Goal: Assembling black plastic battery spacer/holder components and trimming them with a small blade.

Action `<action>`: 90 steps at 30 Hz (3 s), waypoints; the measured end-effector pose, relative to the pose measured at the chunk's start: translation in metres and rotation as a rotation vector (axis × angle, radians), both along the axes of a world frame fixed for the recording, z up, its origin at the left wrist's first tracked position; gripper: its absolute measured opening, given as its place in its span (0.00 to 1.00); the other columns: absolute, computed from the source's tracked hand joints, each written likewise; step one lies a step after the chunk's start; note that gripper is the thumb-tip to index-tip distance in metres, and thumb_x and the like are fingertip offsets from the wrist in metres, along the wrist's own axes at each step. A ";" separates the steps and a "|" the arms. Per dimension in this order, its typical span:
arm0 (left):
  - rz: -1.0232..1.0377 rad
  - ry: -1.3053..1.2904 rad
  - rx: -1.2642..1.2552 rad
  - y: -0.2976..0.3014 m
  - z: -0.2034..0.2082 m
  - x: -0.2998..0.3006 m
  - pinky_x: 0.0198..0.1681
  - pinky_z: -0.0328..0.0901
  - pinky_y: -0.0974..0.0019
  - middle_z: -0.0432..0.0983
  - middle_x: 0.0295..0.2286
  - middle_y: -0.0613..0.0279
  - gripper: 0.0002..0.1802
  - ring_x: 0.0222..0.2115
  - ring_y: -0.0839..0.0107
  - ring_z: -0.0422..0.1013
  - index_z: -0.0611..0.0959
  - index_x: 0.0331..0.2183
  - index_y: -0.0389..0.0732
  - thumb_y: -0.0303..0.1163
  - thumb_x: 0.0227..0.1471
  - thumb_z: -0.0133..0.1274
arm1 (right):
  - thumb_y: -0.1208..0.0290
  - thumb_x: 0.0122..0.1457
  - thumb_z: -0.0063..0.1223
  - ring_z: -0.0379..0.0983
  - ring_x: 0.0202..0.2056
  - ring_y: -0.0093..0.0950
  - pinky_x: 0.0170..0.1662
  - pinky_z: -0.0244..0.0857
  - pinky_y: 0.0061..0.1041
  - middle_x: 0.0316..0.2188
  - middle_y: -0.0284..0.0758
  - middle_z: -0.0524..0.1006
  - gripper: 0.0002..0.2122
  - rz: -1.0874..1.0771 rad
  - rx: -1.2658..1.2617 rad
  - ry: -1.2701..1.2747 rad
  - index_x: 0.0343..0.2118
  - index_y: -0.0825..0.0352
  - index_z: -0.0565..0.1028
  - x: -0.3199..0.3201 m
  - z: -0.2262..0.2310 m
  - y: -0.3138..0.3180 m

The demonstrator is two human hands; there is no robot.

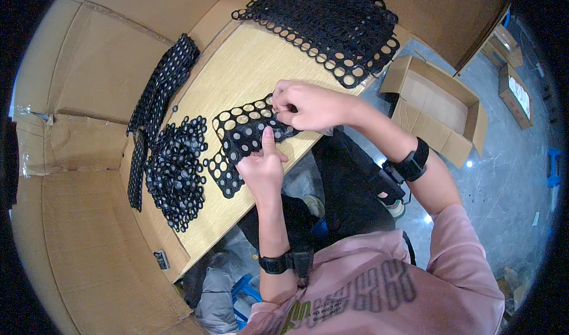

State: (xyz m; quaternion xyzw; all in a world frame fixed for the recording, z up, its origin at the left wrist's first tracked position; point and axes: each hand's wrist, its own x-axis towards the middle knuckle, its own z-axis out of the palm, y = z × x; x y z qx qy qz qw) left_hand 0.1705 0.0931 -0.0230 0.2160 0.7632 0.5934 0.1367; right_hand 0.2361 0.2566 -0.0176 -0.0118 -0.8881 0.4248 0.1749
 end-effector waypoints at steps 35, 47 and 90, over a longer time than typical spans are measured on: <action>-0.011 0.103 0.105 0.000 -0.004 -0.001 0.19 0.66 0.71 0.77 0.27 0.57 0.11 0.17 0.76 0.71 0.77 0.37 0.25 0.23 0.53 0.55 | 0.75 0.53 0.51 0.69 0.41 0.36 0.44 0.62 0.29 0.39 0.42 0.71 0.10 -0.117 0.058 0.044 0.18 0.71 0.66 0.000 -0.003 -0.014; -0.046 -0.014 -0.230 0.020 0.024 0.001 0.26 0.68 0.69 0.80 0.27 0.56 0.16 0.21 0.75 0.75 0.80 0.33 0.29 0.35 0.49 0.60 | 0.69 0.60 0.50 0.68 0.43 0.26 0.47 0.61 0.25 0.44 0.36 0.70 0.13 0.079 -0.320 0.020 0.20 0.68 0.68 0.021 -0.001 0.025; -0.074 -0.200 -0.016 0.003 0.016 -0.004 0.44 0.65 0.67 0.73 0.41 0.53 0.27 0.39 0.69 0.71 0.65 0.52 0.31 0.26 0.53 0.54 | 0.77 0.53 0.49 0.69 0.39 0.38 0.43 0.63 0.33 0.37 0.42 0.69 0.06 -0.244 0.145 0.026 0.27 0.77 0.72 0.004 0.009 -0.024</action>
